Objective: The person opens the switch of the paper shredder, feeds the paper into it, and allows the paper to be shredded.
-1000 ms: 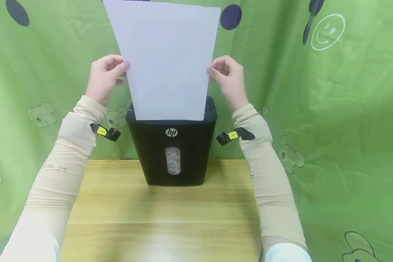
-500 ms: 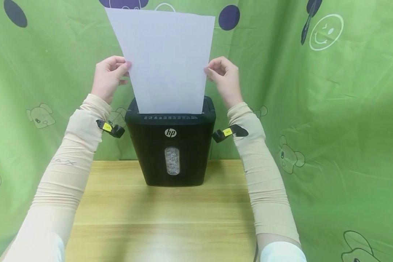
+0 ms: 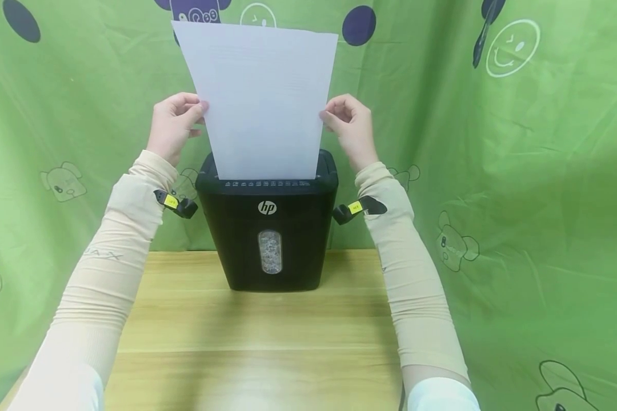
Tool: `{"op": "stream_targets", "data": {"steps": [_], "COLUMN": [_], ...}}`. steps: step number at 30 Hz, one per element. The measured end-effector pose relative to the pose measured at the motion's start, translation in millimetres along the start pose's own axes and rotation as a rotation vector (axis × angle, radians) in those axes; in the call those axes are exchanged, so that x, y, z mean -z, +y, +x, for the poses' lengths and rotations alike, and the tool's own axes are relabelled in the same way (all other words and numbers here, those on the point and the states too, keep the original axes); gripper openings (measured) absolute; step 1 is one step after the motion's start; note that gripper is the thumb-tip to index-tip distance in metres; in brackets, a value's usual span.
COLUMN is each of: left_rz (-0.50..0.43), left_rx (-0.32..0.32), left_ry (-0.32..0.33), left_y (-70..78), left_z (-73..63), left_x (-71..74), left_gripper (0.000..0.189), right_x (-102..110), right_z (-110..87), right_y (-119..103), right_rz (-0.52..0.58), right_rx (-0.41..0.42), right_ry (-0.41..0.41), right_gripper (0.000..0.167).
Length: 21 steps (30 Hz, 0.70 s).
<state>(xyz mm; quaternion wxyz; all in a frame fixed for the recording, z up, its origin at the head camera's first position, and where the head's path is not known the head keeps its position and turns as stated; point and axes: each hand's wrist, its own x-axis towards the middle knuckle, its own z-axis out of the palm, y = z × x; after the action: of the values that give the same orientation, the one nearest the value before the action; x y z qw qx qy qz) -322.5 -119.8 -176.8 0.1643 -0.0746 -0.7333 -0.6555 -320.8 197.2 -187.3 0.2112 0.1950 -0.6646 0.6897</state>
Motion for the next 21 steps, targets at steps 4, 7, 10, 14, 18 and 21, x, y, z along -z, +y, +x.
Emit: {"op": "stream_targets", "data": {"steps": [4,7,10,14,18,21], "left_rz": [0.002,0.008,0.022,0.028,0.018,0.011], "left_rx": [0.001,-0.001,0.001,0.006,0.006,0.007], "left_ry": [0.003,0.006,0.006,0.005,0.007,0.007], "left_y": [-2.7,-6.2,-10.0,-14.3,-17.2,-18.0], "left_z": [-0.1,0.5,1.0,1.8,3.0,3.1], "left_x": [-1.1,-2.1,-3.0,-4.0,-4.9,-5.9], "left_gripper": [0.004,0.003,0.004,0.005,0.005,0.004], "right_x": [0,0,0,-1,-1,-1], "right_z": [0.6,1.3,2.0,1.7,1.4,1.3], "right_y": [2,5,8,11,14,14], "right_rz": [-0.012,-0.024,-0.039,-0.067,-0.082,-0.078], "right_rx": [-0.015,-0.023,-0.036,-0.044,-0.037,-0.038], "right_ry": [0.001,0.003,0.004,0.003,0.005,0.008], "right_gripper": [0.012,0.012,0.012,0.011,0.011,0.011]}}
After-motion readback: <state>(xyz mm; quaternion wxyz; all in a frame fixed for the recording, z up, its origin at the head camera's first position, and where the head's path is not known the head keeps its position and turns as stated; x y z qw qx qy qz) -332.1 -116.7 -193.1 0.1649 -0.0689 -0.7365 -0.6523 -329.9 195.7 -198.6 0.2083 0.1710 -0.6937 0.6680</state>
